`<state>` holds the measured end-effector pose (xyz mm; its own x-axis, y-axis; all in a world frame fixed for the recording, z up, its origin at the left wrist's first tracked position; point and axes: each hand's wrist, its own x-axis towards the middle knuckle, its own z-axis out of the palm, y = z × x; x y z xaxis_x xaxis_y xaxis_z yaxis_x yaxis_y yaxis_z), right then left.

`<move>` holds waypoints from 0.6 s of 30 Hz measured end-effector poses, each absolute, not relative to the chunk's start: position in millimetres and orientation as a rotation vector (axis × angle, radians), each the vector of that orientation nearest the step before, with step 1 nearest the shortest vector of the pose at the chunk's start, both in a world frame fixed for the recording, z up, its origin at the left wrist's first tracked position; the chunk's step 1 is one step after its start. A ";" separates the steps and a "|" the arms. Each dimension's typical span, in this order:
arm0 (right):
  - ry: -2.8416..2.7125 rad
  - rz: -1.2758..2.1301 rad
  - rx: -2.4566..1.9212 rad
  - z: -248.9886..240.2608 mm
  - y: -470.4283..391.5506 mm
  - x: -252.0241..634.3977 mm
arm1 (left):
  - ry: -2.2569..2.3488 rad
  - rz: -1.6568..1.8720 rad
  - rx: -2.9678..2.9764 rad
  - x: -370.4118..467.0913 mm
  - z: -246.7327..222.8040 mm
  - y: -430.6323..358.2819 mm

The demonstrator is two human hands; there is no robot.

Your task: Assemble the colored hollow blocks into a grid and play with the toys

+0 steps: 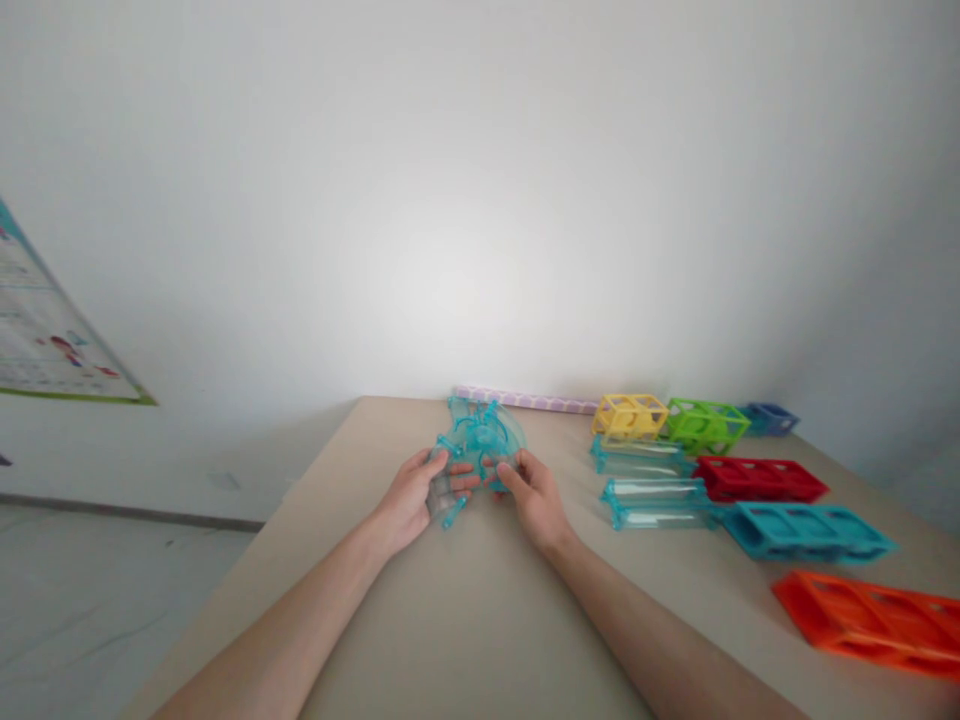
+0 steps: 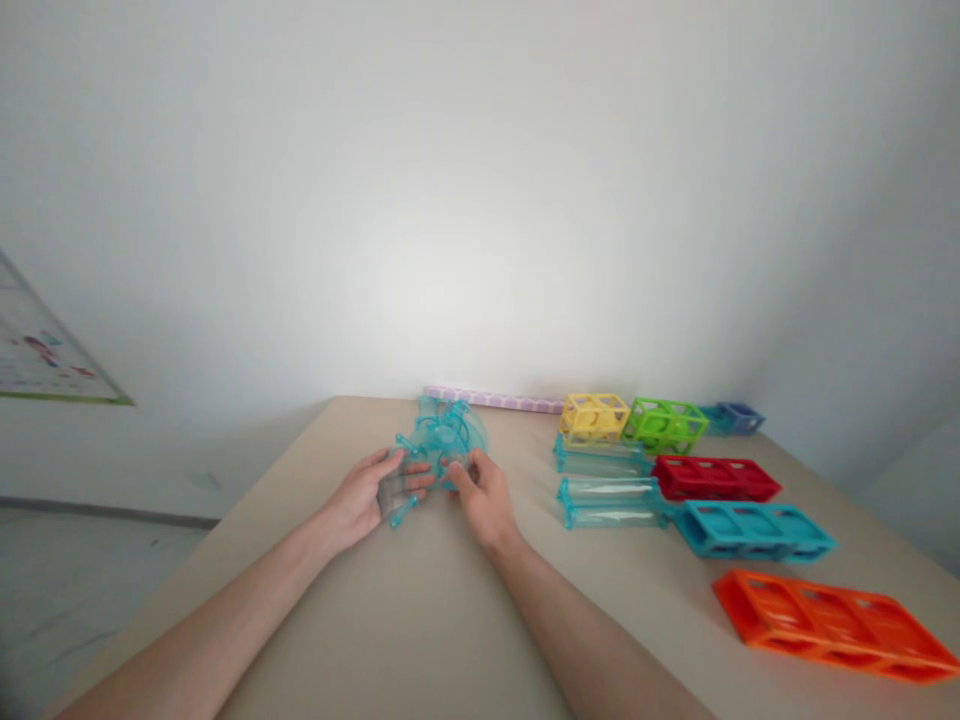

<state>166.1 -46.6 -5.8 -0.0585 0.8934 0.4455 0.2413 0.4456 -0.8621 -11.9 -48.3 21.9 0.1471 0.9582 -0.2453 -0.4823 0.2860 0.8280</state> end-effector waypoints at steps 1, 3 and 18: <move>-1.558 0.793 -0.981 -4.7 -47.3 166.3 | 0.882 1.153 0.655 -12.0 22.8 -48.3; -1.536 0.909 -0.915 -1.8 -49.3 166.2 | 0.863 1.149 0.641 -12.4 23.7 -48.1; -1.766 0.722 -0.780 9.7 -64.1 164.4 | 0.544 1.183 0.711 -24.0 34.2 -52.0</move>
<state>164.4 -64.1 9.7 -0.2600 0.7860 0.5610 0.1678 0.6089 -0.7753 -24.0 -52.0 34.2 0.2968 0.9548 -0.0163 -0.6339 0.2097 0.7445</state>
